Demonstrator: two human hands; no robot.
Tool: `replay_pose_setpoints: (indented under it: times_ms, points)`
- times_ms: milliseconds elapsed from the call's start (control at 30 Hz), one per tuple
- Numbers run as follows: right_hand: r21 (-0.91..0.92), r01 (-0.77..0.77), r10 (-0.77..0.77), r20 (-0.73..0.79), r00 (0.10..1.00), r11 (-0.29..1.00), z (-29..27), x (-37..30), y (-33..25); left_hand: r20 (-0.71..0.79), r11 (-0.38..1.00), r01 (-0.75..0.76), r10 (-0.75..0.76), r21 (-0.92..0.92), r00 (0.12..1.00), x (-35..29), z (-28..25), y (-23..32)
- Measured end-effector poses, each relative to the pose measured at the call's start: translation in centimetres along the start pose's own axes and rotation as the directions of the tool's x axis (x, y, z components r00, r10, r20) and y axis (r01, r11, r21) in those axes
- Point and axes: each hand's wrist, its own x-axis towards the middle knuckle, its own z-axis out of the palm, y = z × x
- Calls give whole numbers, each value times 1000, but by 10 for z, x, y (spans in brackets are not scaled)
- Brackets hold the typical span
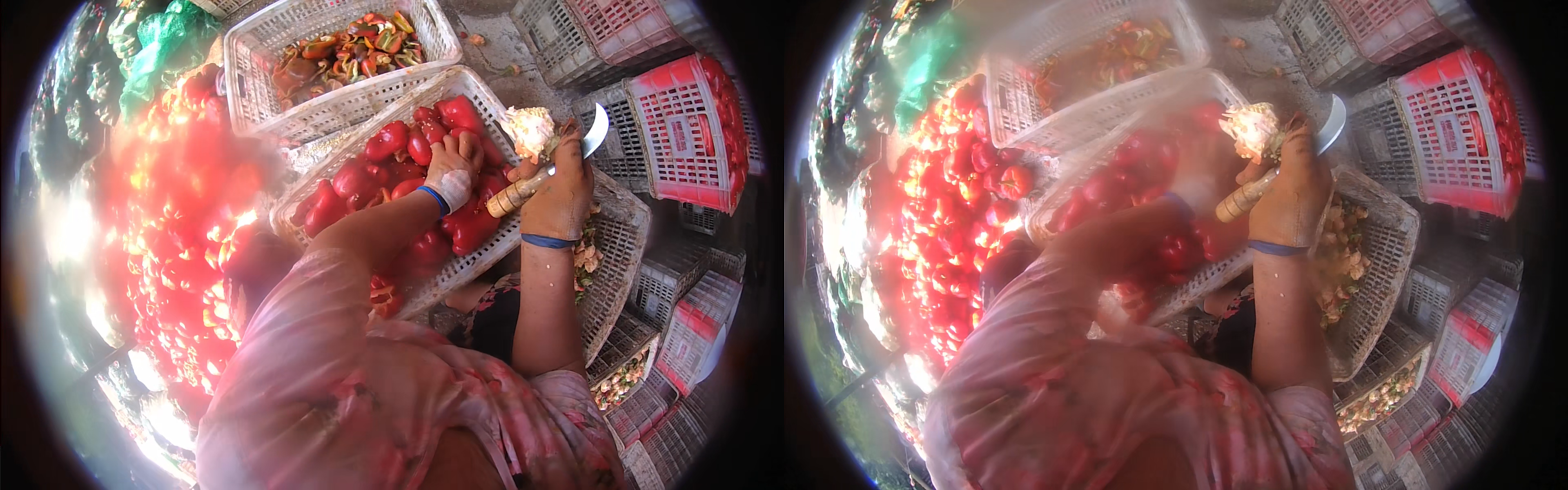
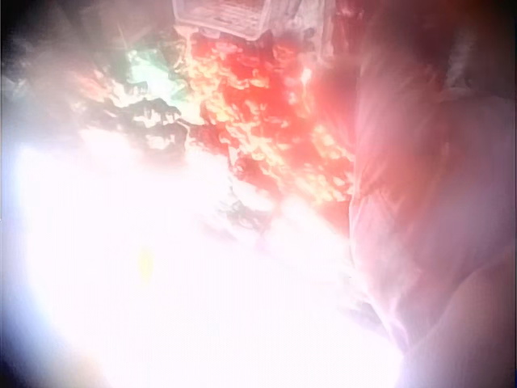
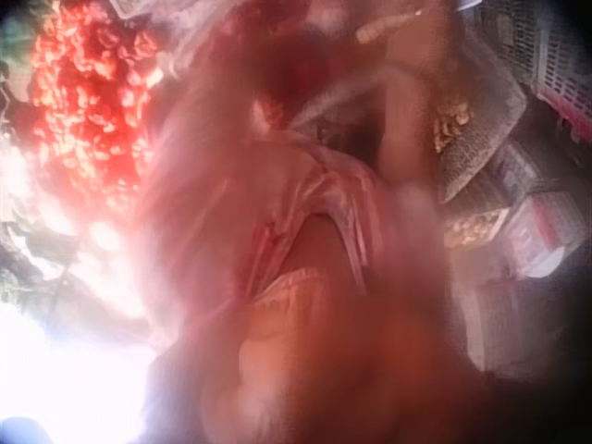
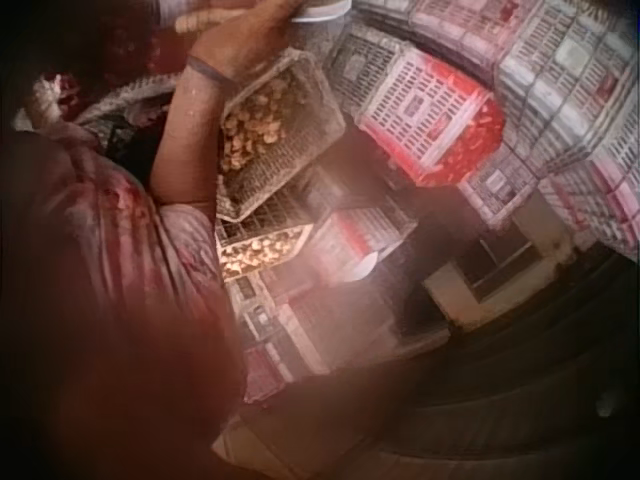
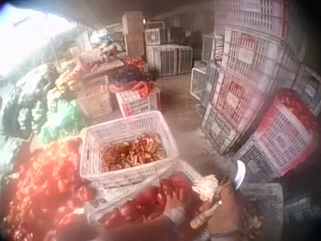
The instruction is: The person removes the stems and cores from red bell peppers using a knife and sorts the processed vegetables and stems into separate plastic crates.
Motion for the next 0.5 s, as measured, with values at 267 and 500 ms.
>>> replay_pose_setpoints:
  times_ms: [267,500]
  points:
    - [-214,247,-278,-132,951,945,-25,3,-4,280,992,-41,74,-121,957,11,-40,-21]
    - [-690,-137,-263,-441,858,710,-295,60,42,156,949,47,2,-311,988,-77,-169,-196]
